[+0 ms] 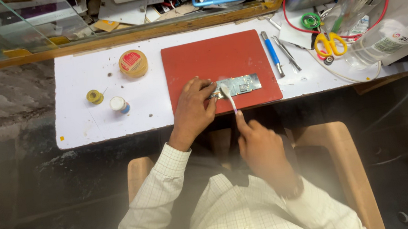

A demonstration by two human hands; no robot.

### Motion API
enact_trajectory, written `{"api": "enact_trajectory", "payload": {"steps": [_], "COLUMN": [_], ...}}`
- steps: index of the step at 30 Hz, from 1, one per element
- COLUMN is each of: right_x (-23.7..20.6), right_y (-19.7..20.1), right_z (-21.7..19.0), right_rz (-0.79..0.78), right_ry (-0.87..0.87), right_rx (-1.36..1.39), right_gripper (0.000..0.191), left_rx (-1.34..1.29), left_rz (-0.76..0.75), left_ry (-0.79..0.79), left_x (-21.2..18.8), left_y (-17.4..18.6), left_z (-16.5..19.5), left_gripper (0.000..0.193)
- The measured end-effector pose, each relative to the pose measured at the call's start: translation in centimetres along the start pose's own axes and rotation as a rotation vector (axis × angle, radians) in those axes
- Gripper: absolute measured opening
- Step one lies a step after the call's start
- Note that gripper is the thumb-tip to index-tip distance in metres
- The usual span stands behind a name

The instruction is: The person scrubs a phone motherboard with a toothbrush on a red mat, then holds and turns the circuit board with both hands while working on it. They then use a hot air gun over the board and continue handling it before picking up a ringing smartphone.

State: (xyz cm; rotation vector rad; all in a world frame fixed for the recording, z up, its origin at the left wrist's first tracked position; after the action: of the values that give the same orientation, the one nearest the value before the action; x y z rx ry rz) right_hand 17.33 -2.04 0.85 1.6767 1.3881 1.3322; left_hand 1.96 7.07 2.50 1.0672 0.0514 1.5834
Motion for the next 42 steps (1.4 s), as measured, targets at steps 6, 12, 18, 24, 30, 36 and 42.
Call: {"api": "enact_trajectory", "payload": {"steps": [6, 12, 18, 24, 30, 36, 42], "right_x": [2.2, -1.8, 3.0, -1.2, 2.4, -0.3, 0.7], "right_y": [-1.6, -0.2, -0.4, 0.2, -0.5, -0.2, 0.1], "right_z": [0.2, 1.7, 0.1, 1.1, 1.6, 1.3, 1.7], "right_rz": [0.069, -0.025, 0.077, -0.039, 0.040, 0.047, 0.043], "right_ry": [0.048, -0.035, 0.072, -0.057, 0.025, -0.012, 0.009], "right_rx": [-0.034, -0.060, -0.018, -0.061, -0.037, -0.082, -0.089], "right_gripper": [0.058, 0.061, 0.058, 0.068, 0.054, 0.059, 0.055], "left_rx": [-0.027, 0.003, -0.005, -0.022, -0.005, -0.017, -0.010], "left_rz": [-0.006, -0.017, -0.004, -0.017, 0.010, 0.009, -0.010], "left_ry": [0.022, 0.004, 0.017, 0.007, -0.006, -0.011, 0.011], "left_x": [0.1, 0.0, 0.1, 0.0, 0.0, 0.2, 0.0], "left_y": [0.3, 0.0, 0.2, 0.1, 0.2, 0.4, 0.1], "left_z": [0.3, 0.1, 0.3, 0.2, 0.3, 0.5, 0.1], "left_gripper": [0.035, 0.034, 0.036, 0.035, 0.034, 0.033, 0.033]}}
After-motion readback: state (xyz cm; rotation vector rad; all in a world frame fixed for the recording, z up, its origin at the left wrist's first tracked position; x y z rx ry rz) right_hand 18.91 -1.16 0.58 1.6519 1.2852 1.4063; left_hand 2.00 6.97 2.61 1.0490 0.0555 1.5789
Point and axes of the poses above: each hand's wrist, its own x-axis towards the middle knuckle, its own y-axis out of the back of the hand, z = x × y, the point moved 8 cm from there along x, towards the middle knuckle, and after that the axes turned 12 degrees about z, right-handed, at the moved point
